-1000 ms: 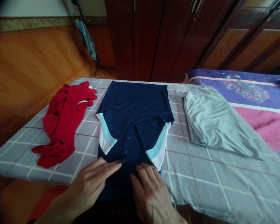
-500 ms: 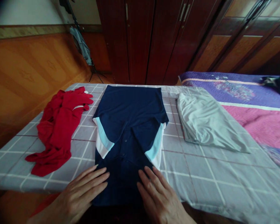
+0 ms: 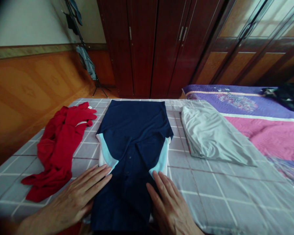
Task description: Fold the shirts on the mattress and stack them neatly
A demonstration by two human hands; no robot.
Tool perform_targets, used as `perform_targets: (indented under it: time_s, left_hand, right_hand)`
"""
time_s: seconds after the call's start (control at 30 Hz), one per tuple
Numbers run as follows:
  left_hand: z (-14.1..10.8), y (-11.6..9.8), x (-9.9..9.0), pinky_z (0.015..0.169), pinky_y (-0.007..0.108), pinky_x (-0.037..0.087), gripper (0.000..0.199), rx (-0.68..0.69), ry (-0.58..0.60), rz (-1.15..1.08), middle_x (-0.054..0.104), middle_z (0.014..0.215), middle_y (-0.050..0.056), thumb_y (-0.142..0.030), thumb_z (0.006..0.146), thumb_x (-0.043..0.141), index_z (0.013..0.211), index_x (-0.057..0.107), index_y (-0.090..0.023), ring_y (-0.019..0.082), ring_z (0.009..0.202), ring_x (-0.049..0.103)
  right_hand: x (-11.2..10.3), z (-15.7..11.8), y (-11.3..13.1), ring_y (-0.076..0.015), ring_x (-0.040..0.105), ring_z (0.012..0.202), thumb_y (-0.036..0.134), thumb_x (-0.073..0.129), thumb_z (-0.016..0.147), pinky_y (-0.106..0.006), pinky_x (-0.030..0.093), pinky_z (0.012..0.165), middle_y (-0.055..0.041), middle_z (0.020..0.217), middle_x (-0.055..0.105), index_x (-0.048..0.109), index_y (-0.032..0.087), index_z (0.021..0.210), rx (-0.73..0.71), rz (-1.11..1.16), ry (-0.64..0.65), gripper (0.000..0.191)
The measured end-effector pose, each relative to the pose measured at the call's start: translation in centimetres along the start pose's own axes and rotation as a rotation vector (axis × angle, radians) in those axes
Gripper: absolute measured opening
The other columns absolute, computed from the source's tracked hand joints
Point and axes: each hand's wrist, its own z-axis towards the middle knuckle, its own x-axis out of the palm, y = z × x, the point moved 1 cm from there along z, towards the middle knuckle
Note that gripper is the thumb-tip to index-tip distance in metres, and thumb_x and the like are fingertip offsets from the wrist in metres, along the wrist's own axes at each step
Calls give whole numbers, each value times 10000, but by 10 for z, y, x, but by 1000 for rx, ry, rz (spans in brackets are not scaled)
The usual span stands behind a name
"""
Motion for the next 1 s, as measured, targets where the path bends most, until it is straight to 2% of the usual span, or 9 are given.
perform_targets:
  time_s: [0.1, 0.23, 0.33, 0.43, 0.53, 0.63, 0.73, 0.87, 1.0]
  left_hand:
    - [9, 14, 7, 1078, 389, 382, 655, 17, -17, 48, 464, 1407, 64, 45, 763, 357, 1375, 411, -181, 205, 1325, 372]
    - [18, 25, 8, 1027, 405, 440, 481, 42, -89, 16, 616, 1237, 72, 14, 823, 346, 1205, 571, -171, 202, 1203, 519]
    - [18, 21, -1, 1014, 385, 454, 444, 61, -104, -64, 658, 1160, 70, -5, 842, 340, 1184, 573, -165, 180, 1120, 583]
    - [16, 13, -10, 1009, 337, 460, 496, 74, -56, -116, 656, 1167, 50, 9, 813, 357, 1234, 535, -183, 157, 1094, 598]
    - [14, 13, -6, 1034, 347, 435, 574, 54, -9, -58, 614, 1242, 42, 40, 762, 368, 1262, 518, -199, 165, 1147, 564]
    - [14, 23, 4, 1035, 380, 429, 651, -1, -23, 61, 532, 1344, 67, 66, 742, 347, 1326, 470, -193, 202, 1245, 479]
    - [18, 33, 9, 1032, 379, 430, 687, -16, -22, 114, 497, 1377, 68, 61, 749, 351, 1375, 419, -214, 214, 1271, 450]
    - [26, 30, 1, 1034, 355, 427, 752, 106, -21, 112, 467, 1405, 48, 82, 707, 353, 1386, 404, -235, 209, 1284, 435]
    - [34, 25, -13, 1019, 276, 438, 659, 261, -54, 51, 578, 1300, 6, 68, 701, 384, 1279, 520, -220, 157, 1209, 517]
  right_hand:
    - [3, 8, -4, -286, 402, 1295, 35, 440, 724, -436, 491, 935, -168, 1370, 474, 499, 150, 1305, -56, 32, 30, 595]
    - [0, 20, -8, -256, 578, 1119, 36, 432, 750, -427, 504, 913, -144, 1182, 632, 572, 145, 1155, -96, 81, -27, 442]
    - [-18, 26, -10, -205, 674, 872, 8, 380, 740, -343, 552, 794, -106, 967, 709, 566, 149, 1080, -112, 133, -127, 413]
    - [-37, 26, -14, -168, 679, 749, 4, 379, 737, -257, 553, 672, -68, 868, 720, 565, 165, 1066, -111, 163, -85, 411]
    - [-42, 21, -20, -169, 676, 861, 11, 397, 735, -253, 551, 732, -57, 980, 717, 586, 185, 1098, -111, 92, -31, 444]
    - [-37, 14, -24, -185, 631, 1027, 8, 403, 701, -285, 539, 828, -50, 1158, 660, 570, 202, 1206, -124, -25, -39, 565]
    - [-31, 12, -27, -193, 596, 1098, 32, 427, 714, -299, 523, 879, -56, 1225, 622, 554, 215, 1251, -160, -55, -12, 580]
    - [-17, 11, -35, -195, 609, 1080, 69, 460, 775, -299, 521, 885, -58, 1185, 647, 588, 236, 1181, -220, -38, -25, 458]
    - [-19, 21, -43, -171, 644, 1005, 121, 464, 831, -272, 523, 869, -50, 1066, 699, 584, 228, 1085, -242, 135, -98, 301]
